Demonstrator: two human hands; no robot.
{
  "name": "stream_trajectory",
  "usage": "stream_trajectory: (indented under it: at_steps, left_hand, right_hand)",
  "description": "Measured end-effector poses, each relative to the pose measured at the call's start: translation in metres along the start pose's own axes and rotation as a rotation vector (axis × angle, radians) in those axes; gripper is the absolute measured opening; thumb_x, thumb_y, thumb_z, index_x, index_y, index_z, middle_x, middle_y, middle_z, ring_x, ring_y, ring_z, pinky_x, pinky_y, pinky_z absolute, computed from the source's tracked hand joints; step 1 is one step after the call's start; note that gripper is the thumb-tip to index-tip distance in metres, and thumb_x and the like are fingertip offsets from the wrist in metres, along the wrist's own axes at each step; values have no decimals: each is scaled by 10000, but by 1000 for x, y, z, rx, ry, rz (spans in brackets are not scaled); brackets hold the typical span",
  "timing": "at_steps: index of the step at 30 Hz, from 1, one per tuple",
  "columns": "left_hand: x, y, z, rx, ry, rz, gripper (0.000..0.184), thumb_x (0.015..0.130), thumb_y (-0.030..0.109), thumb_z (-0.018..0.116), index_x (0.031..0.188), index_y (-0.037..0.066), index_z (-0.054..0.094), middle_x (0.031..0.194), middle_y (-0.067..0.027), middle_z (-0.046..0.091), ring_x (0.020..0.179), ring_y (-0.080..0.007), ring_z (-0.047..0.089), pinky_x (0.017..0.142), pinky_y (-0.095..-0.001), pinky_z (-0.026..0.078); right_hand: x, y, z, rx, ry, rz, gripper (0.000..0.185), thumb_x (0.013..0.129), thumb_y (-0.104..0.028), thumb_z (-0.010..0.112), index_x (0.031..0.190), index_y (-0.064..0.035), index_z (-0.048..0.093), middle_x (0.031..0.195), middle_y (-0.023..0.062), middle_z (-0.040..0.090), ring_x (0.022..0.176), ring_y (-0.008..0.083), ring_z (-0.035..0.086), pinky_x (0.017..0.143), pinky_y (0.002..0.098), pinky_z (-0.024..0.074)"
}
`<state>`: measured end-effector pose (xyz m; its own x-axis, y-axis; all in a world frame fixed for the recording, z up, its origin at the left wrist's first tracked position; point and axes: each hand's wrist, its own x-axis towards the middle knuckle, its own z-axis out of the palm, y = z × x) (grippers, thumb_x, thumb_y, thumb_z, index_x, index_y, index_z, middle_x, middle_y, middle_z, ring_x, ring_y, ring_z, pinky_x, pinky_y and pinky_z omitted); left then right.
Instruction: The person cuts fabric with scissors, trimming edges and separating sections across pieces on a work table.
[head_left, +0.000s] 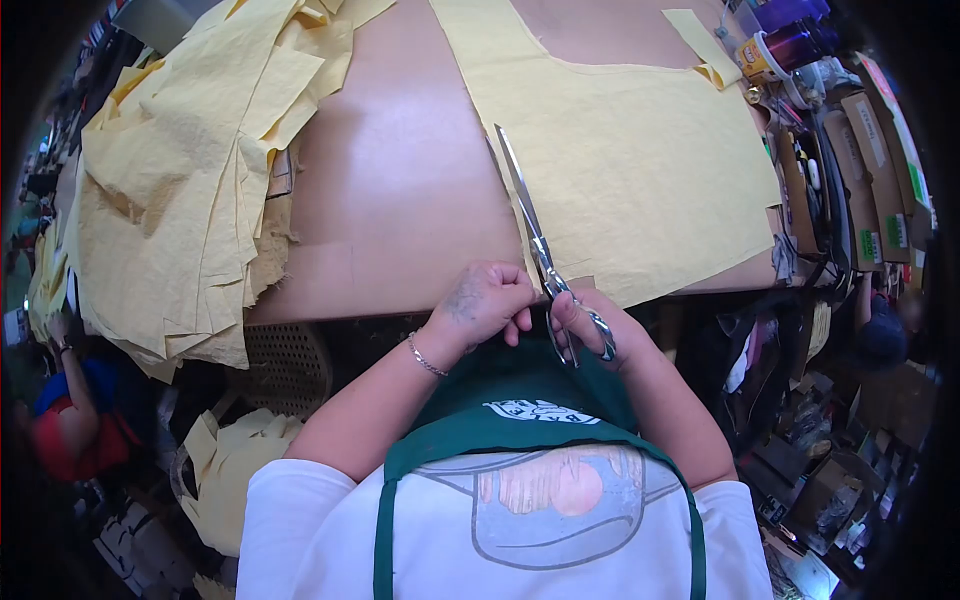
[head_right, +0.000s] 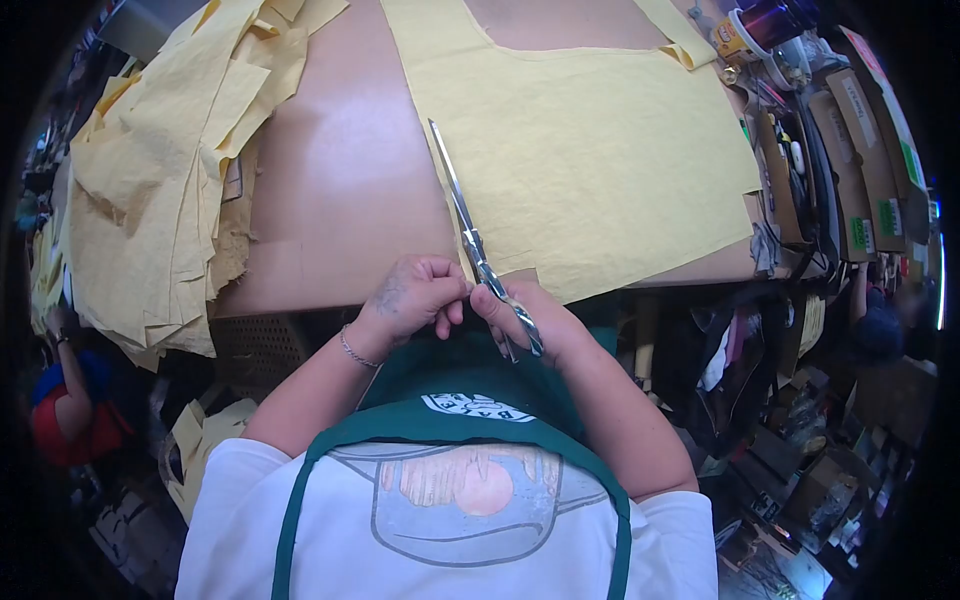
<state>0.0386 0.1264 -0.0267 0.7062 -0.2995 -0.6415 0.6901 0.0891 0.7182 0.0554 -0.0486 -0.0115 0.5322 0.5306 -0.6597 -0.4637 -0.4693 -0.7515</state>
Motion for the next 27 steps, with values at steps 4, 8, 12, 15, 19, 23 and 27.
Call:
stream_trajectory:
  at_steps: [4, 8, 12, 15, 19, 23, 27]
  left_hand:
    - [-1, 1, 0, -31, 0, -15, 129, 777, 107, 528, 693, 11, 551, 541, -40, 540, 391, -89, 490, 368, -188, 386]
    - [0, 2, 1, -22, 10, -42, 125, 775, 104, 529, 700, 6, 554, 541, -42, 540, 392, -88, 490, 365, -187, 387]
    - [-1, 2, 1, -31, 18, -42, 120, 772, 97, 529, 701, 4, 555, 539, -43, 539, 391, -89, 490, 364, -187, 389]
    - [0, 1, 2, -43, 31, -34, 118, 769, 92, 529, 692, 5, 551, 537, -44, 537, 389, -90, 488, 363, -187, 389]
    - [-1, -4, 2, -53, 31, -20, 115, 767, 85, 528, 682, 10, 545, 535, -45, 535, 390, -90, 488, 360, -187, 385]
    - [-1, -3, 2, -38, 24, -20, 110, 769, 81, 521, 684, 15, 542, 537, -44, 533, 396, -90, 491, 362, -186, 383]
    - [-1, -3, 2, -58, 22, -15, 120, 786, 106, 529, 708, 19, 556, 546, -42, 536, 392, -86, 484, 366, -181, 379]
  right_hand:
    - [1, -1, 1, 58, 4, -22, 621, 716, -644, 485, 740, -25, 533, 509, 14, 450, 454, 106, 468, 415, 237, 375]
    - [-1, 0, 4, 81, 49, -6, 602, 690, -635, 523, 722, -34, 533, 510, 2, 451, 435, 88, 457, 386, 224, 357]
    - [-1, -2, 5, 67, 83, 14, 570, 694, -617, 538, 692, -46, 530, 498, -8, 447, 412, 74, 447, 368, 212, 352]
    - [1, -1, 4, 60, 94, 28, 550, 702, -601, 547, 674, -52, 528, 484, -11, 440, 398, 69, 444, 358, 208, 349]
    - [3, 2, 10, 99, 88, 38, 532, 711, -582, 559, 661, -54, 525, 473, -12, 438, 386, 68, 442, 351, 208, 347]
    - [3, -2, 10, 105, 109, 68, 518, 724, -560, 566, 665, -46, 529, 473, -11, 441, 380, 70, 439, 349, 208, 347]
    - [2, -10, 4, 56, 73, 72, 529, 769, -562, 500, 682, -40, 499, 480, -7, 434, 389, 74, 424, 367, 206, 337]
